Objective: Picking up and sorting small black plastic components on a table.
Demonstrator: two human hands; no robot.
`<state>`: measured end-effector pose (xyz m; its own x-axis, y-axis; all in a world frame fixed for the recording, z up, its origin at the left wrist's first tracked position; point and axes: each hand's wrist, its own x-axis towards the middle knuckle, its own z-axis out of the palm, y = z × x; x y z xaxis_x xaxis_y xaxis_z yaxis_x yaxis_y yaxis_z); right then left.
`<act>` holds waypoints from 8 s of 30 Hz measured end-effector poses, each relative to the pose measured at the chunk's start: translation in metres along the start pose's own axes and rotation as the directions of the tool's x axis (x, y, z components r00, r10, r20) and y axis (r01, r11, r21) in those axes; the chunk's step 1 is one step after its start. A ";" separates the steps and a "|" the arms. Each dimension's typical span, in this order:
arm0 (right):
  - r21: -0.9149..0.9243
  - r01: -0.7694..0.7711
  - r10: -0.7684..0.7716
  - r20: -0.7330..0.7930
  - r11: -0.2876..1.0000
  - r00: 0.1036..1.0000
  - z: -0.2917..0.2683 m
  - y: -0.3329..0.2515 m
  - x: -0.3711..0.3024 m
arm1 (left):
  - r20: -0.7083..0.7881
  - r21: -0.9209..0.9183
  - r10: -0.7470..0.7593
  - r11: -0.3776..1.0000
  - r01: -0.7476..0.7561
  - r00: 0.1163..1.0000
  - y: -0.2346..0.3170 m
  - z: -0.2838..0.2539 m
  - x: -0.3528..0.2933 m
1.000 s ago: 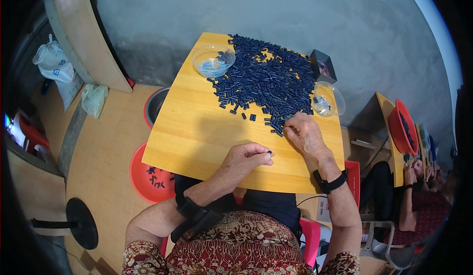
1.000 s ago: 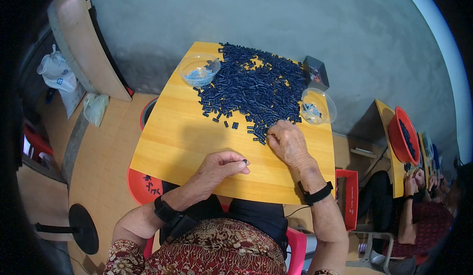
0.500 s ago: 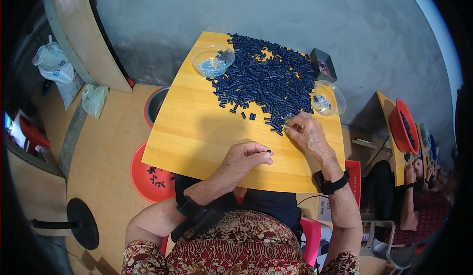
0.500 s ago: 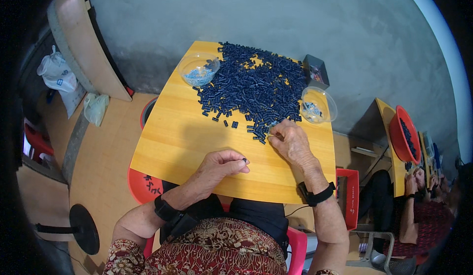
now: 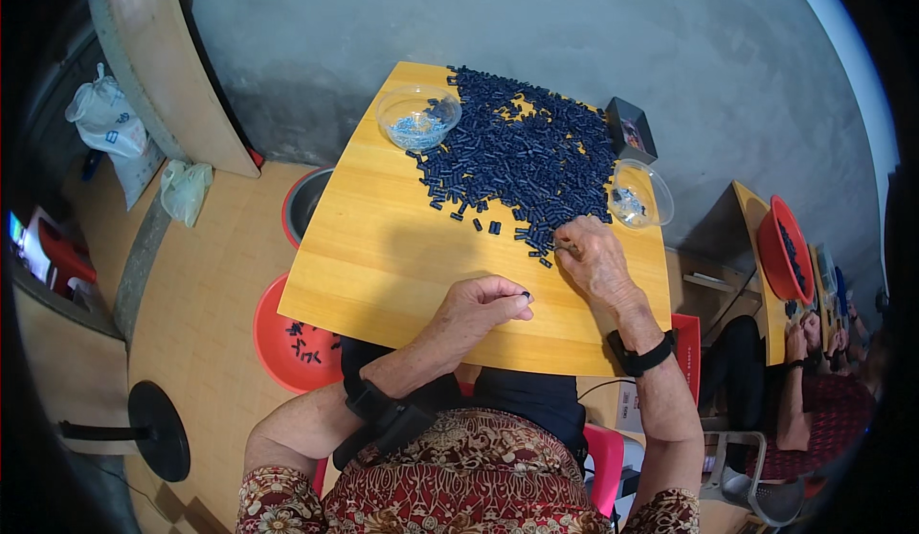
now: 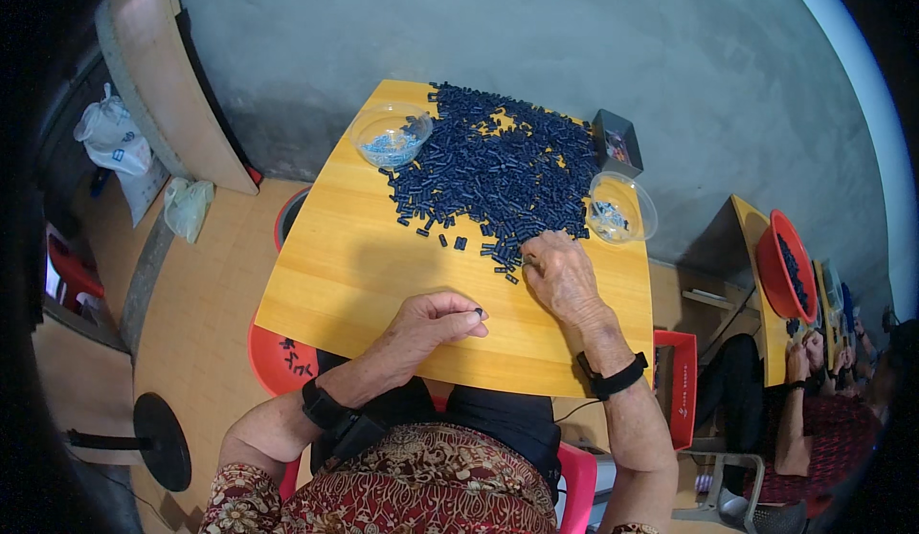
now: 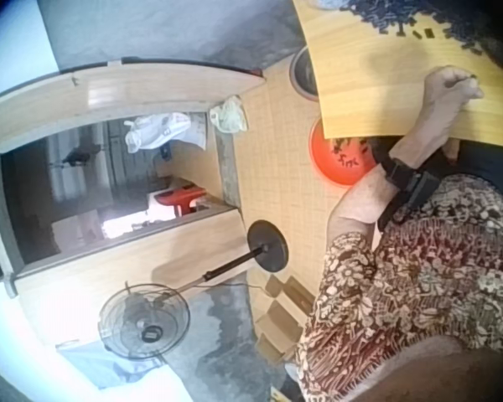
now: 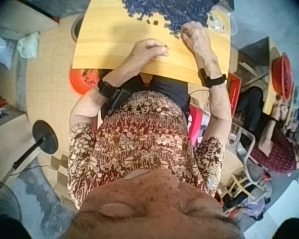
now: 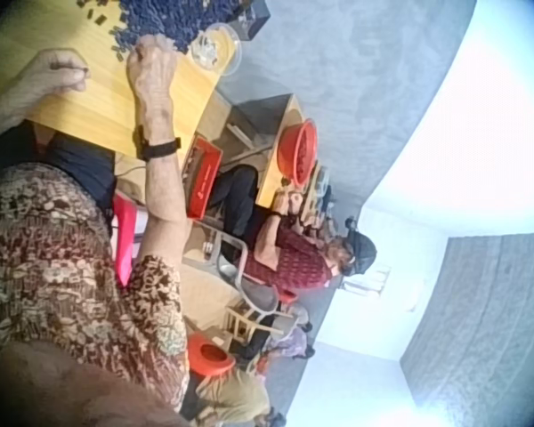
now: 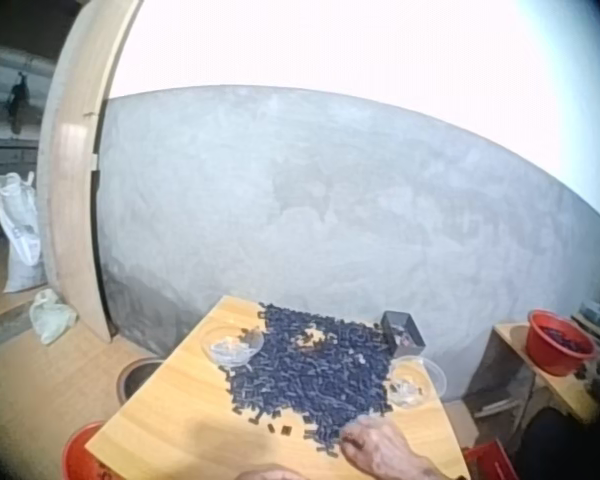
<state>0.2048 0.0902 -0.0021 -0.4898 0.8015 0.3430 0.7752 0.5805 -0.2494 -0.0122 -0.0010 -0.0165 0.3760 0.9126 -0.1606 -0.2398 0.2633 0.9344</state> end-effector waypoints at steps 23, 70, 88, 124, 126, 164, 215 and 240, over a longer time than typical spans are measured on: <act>0.039 0.006 -0.008 0.035 0.999 0.999 0.000 -0.002 -0.003 | 0.003 -0.015 -0.008 1.000 0.009 1.000 -0.002 -0.002 0.001; -0.018 -0.107 0.107 0.030 0.994 0.994 -0.005 0.002 -0.012 | -0.024 -0.010 -0.057 0.998 0.057 0.998 -0.002 -0.001 0.002; 0.637 -0.197 0.172 0.103 0.745 0.980 -0.053 -0.079 -0.052 | -0.030 0.211 0.205 0.958 -0.194 0.978 -0.006 0.013 -0.007; 0.615 -0.397 0.142 0.421 0.681 0.896 -0.064 -0.084 -0.053 | 0.171 0.591 0.468 0.655 -0.471 0.867 -0.009 0.017 -0.012; 0.627 -0.386 0.175 0.372 0.676 0.911 -0.058 -0.086 -0.056 | 0.110 0.501 0.367 0.782 -0.370 0.924 -0.010 0.016 -0.012; 0.187 0.156 -0.089 -0.326 0.970 0.941 -0.025 -0.101 -0.065 | 0.108 -0.265 -0.025 0.963 0.053 0.994 -0.013 0.012 -0.008; 0.176 0.033 -0.037 0.018 0.984 0.999 0.017 -0.041 0.092 | -0.509 -0.296 0.102 0.912 -0.285 0.855 0.023 -0.076 0.012; -0.113 0.130 -0.118 0.108 0.985 0.987 0.047 -0.039 0.099 | -0.473 -0.340 0.058 0.909 -0.242 0.879 0.016 -0.072 0.016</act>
<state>0.1078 0.1536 -0.0012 -0.6178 0.7385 0.2701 0.7451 0.6596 -0.0990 -0.0747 0.0403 -0.0267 -0.1061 0.9656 -0.2374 -0.6135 0.1244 0.7799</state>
